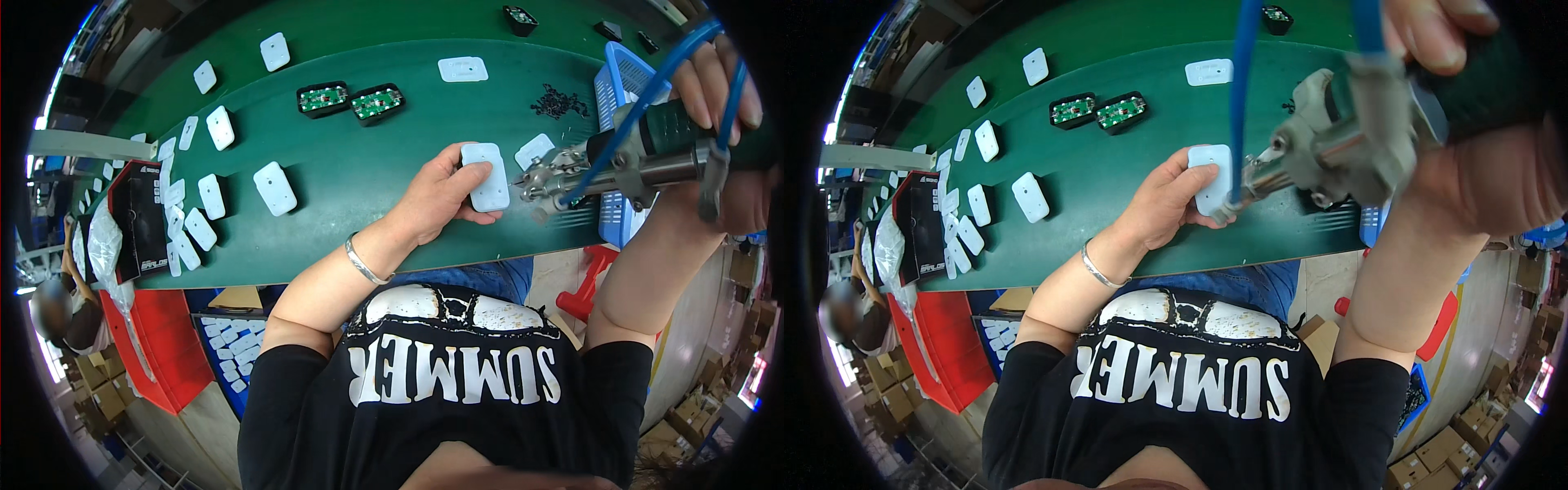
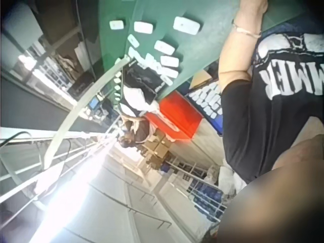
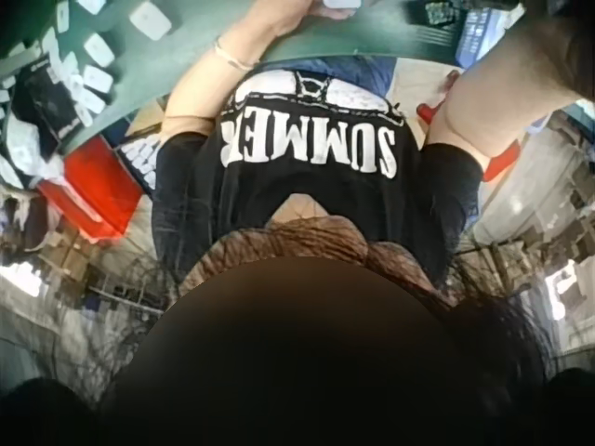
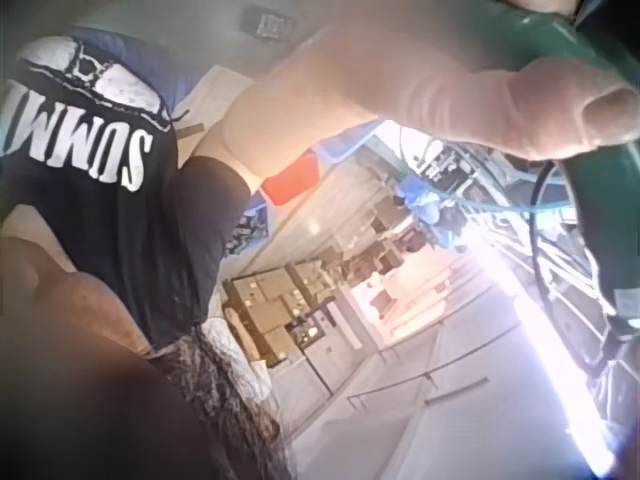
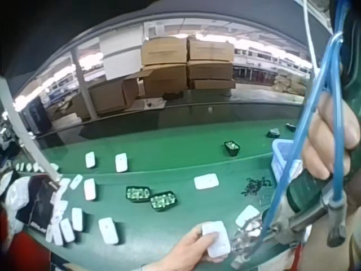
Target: Manually assemble circuit boards into plastic housings and use a pneumatic screw machine to secure them.
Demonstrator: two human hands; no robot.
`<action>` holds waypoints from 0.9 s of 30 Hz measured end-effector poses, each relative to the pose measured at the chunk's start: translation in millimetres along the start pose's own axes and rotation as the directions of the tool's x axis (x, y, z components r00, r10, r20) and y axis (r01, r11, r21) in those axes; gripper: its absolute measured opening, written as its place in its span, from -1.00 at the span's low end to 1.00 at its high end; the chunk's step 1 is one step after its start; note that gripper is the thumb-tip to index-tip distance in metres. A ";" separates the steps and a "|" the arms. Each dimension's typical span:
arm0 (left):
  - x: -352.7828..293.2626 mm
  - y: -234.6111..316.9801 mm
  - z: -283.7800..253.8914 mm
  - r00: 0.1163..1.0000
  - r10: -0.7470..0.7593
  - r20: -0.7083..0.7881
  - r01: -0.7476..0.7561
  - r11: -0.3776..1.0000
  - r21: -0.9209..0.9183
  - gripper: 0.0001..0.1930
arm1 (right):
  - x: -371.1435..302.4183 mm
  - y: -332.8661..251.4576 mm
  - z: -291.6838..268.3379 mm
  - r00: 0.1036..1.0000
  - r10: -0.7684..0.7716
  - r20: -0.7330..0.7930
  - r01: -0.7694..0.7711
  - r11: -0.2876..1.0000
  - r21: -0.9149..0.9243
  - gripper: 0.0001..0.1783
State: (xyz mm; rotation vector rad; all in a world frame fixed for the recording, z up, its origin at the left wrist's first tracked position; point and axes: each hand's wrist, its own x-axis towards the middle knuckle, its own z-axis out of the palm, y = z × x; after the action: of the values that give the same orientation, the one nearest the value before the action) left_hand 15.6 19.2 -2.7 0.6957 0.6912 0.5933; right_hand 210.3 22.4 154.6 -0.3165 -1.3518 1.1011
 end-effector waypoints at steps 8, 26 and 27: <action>4.5 1.8 7.2 0.999 0.015 0.044 -0.014 1.000 -0.018 -0.63 | -1.0 -5.8 0.0 0.999 -0.036 -0.014 0.036 0.999 -0.004 -0.59; 8.9 6.7 -16.9 0.981 0.160 -0.113 -0.141 0.977 0.162 -0.66 | 3.4 -23.3 -50.5 0.993 -0.118 0.001 0.118 0.992 0.046 -0.64; 8.1 4.6 -20.2 0.981 0.158 -0.116 -0.138 0.976 0.167 -0.66 | 1.0 -20.6 -38.2 0.992 -0.124 -0.002 0.124 0.991 0.051 -0.65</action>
State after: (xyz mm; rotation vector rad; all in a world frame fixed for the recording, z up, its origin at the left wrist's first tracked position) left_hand 4.6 35.1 -13.8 0.8676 0.8171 0.7312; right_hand 252.9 27.9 160.4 -0.1915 -1.3241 1.0305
